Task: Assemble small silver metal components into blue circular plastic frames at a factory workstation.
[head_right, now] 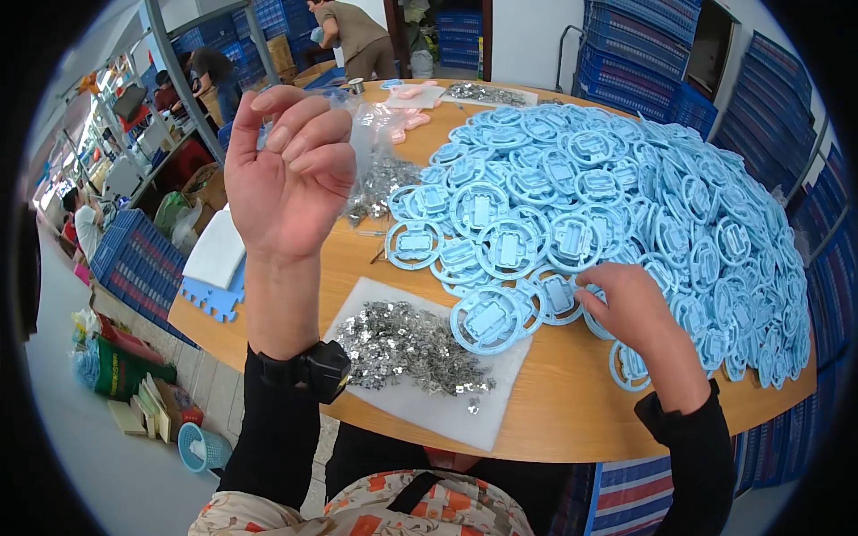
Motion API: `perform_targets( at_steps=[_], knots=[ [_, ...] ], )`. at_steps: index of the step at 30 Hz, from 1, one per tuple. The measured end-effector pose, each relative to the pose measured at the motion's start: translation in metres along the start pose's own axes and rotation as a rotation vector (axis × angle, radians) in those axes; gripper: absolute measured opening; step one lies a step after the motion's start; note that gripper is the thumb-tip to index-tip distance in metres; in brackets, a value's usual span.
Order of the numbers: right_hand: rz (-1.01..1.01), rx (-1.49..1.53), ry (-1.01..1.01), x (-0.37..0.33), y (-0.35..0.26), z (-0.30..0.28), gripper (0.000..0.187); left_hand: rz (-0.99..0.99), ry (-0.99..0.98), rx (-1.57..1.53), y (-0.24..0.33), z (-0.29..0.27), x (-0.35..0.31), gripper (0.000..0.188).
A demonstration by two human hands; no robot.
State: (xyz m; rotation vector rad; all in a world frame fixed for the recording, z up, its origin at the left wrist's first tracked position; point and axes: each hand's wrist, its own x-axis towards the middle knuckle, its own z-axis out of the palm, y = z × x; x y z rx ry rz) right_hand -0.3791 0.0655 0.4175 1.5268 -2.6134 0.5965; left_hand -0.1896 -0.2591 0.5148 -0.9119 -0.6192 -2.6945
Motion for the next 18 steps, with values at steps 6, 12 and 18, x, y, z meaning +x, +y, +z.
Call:
perform_targets(
  at_steps=[6, 12, 18],
  knots=[
    [-0.088, 0.018, 0.017, -0.01, -0.034, -0.012, 0.015, 0.009, -0.038, -0.052, -0.007, -0.003, -0.002, 0.039],
    [0.201, 0.803, 0.344, -0.012, -0.027, -0.046, 0.029, -0.066, 0.123, 0.241, -0.009, -0.001, -0.03, 0.024],
    [0.043, 1.535, 0.671, -0.052, -0.017, -0.089, 0.036, -0.149, 0.485, 0.487, -0.043, -0.021, -0.083, 0.027]
  ],
)
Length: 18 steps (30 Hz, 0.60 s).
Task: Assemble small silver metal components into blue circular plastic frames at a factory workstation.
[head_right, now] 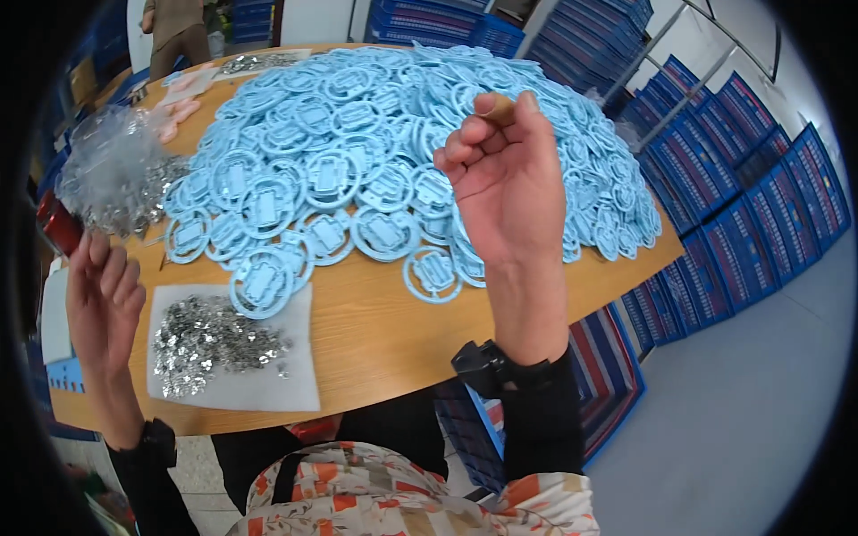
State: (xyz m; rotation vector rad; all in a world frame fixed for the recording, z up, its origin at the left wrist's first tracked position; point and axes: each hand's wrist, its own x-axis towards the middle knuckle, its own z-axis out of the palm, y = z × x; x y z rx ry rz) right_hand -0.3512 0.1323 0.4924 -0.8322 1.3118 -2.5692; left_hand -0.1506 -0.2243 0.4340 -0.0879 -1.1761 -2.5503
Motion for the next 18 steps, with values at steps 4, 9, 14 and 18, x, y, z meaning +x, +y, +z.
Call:
perform_targets(
  at_steps=[4, 9, 14, 18],
  knots=[
    [-0.026, 0.269, -0.074, -0.018, -0.016, 0.007, 0.038, -0.04, 0.075, 0.129, -0.02, -0.002, -0.042, 0.027],
    [0.075, 0.366, -0.115, -0.049, -0.007, -0.007, 0.047, -0.053, 0.133, 0.59, -0.044, -0.013, -0.077, 0.03],
    [0.228, 0.53, 0.094, -0.075, 0.041, -0.032, 0.046, -0.243, 0.074, 0.785, -0.069, -0.005, -0.124, 0.005],
    [0.192, 0.597, 0.217, -0.069, 0.064, -0.016, 0.047, -0.487, -0.363, 0.74, -0.103, 0.049, -0.11, 0.034]
  ],
)
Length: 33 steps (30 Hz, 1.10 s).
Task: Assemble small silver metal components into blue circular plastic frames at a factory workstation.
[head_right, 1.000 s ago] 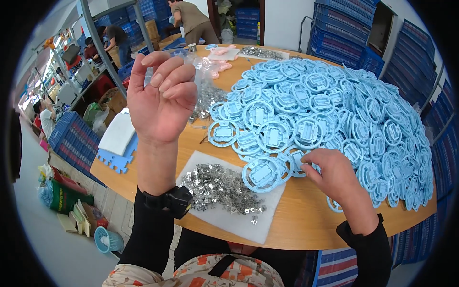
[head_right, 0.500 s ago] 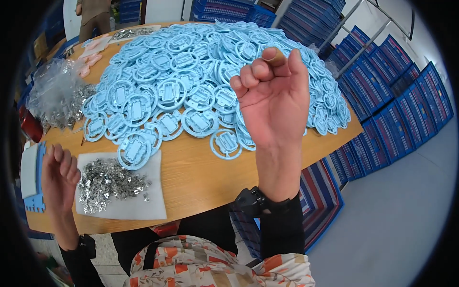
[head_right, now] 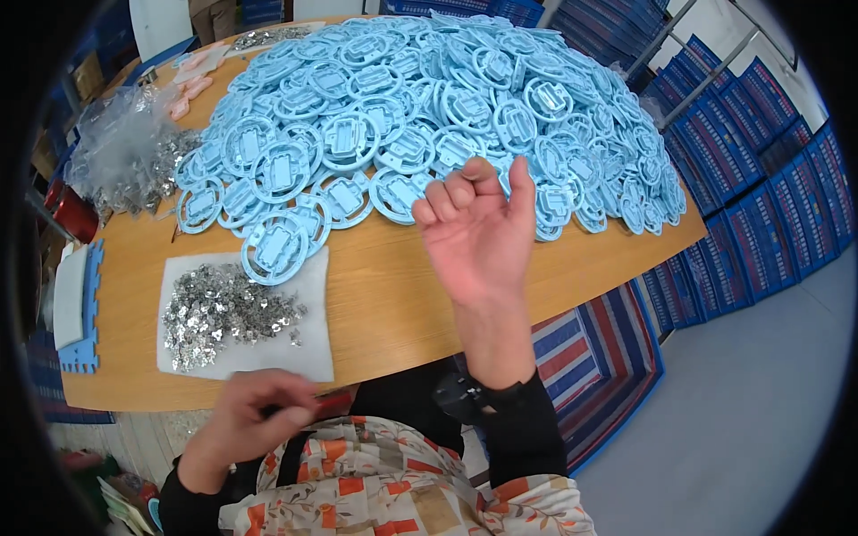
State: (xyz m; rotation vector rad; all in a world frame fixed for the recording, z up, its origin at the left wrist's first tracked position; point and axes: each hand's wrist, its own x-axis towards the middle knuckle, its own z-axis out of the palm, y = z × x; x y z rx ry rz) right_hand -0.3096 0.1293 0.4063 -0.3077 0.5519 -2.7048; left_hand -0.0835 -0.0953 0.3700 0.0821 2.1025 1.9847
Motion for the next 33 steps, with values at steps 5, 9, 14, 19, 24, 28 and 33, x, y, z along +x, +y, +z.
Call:
perform_targets(
  at_steps=[5, 9, 14, 19, 24, 28, 33],
  knots=[
    [-0.061, 0.017, -0.076, 0.03, 0.025, 0.027, 0.042, 0.057, -0.079, -0.07, 0.003, 0.062, 0.044, 0.064],
    [-0.162, -0.061, -0.006, 0.049, 0.031, 0.034, 0.044, 0.067, -0.034, -0.458, -0.015, 0.088, 0.068, 0.069],
    [-0.283, -0.279, 0.036, 0.066, 0.035, 0.02, 0.047, -0.002, 0.123, -0.49, -0.015, 0.095, 0.083, 0.046],
    [-0.319, -0.411, 0.06, 0.071, 0.041, 0.008, 0.048, -0.123, 0.049, -0.595, -0.018, 0.09, 0.09, 0.045],
    [-0.222, -0.452, 0.092, 0.073, 0.049, -0.003, 0.044, -0.296, 0.047, -0.717, -0.011, 0.088, 0.091, 0.041],
    [-0.171, -0.381, 0.104, 0.072, 0.052, -0.007, 0.042, -0.27, 0.039, -0.682, -0.016, 0.089, 0.09, 0.041],
    [-0.193, -0.437, 0.077, 0.064, 0.052, -0.001, 0.042, -0.103, 0.093, -0.499, -0.024, 0.09, 0.087, 0.04]
  ],
)
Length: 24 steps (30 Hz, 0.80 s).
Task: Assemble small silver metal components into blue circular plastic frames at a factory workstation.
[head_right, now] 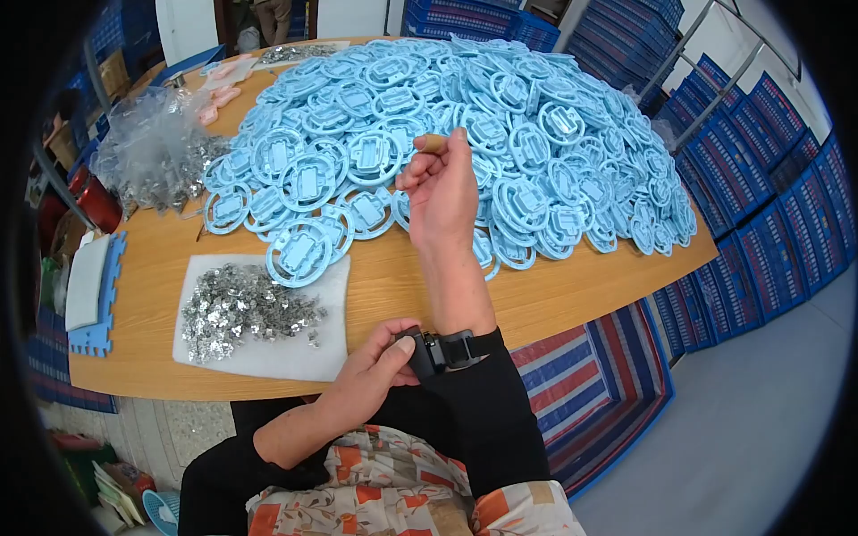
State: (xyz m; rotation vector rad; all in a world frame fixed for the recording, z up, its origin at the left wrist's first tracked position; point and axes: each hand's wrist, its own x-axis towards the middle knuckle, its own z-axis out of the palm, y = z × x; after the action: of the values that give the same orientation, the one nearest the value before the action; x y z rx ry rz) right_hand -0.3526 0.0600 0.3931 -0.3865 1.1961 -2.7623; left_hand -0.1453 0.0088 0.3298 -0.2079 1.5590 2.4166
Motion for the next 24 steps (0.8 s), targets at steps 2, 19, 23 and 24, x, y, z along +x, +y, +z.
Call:
perform_targets(
  at_steps=[2, 19, 23, 24],
  knots=[
    [-0.004, -0.014, -0.004, -0.001, -0.001, 0.003, 0.043, 0.038, -0.008, 0.026, 0.002, 0.0, -0.001, 0.043],
    [-0.042, -0.076, 0.012, -0.006, 0.002, 0.003, 0.045, -0.028, -0.024, -0.143, 0.0, 0.003, 0.014, 0.06],
    [-0.09, -0.063, 0.014, -0.004, -0.005, 0.004, 0.046, -0.173, -0.078, -0.316, 0.003, 0.004, 0.014, 0.055],
    [-0.114, -0.065, 0.014, -0.003, -0.007, 0.004, 0.046, -0.17, -0.078, -0.318, 0.001, 0.003, 0.015, 0.055]
  ],
)
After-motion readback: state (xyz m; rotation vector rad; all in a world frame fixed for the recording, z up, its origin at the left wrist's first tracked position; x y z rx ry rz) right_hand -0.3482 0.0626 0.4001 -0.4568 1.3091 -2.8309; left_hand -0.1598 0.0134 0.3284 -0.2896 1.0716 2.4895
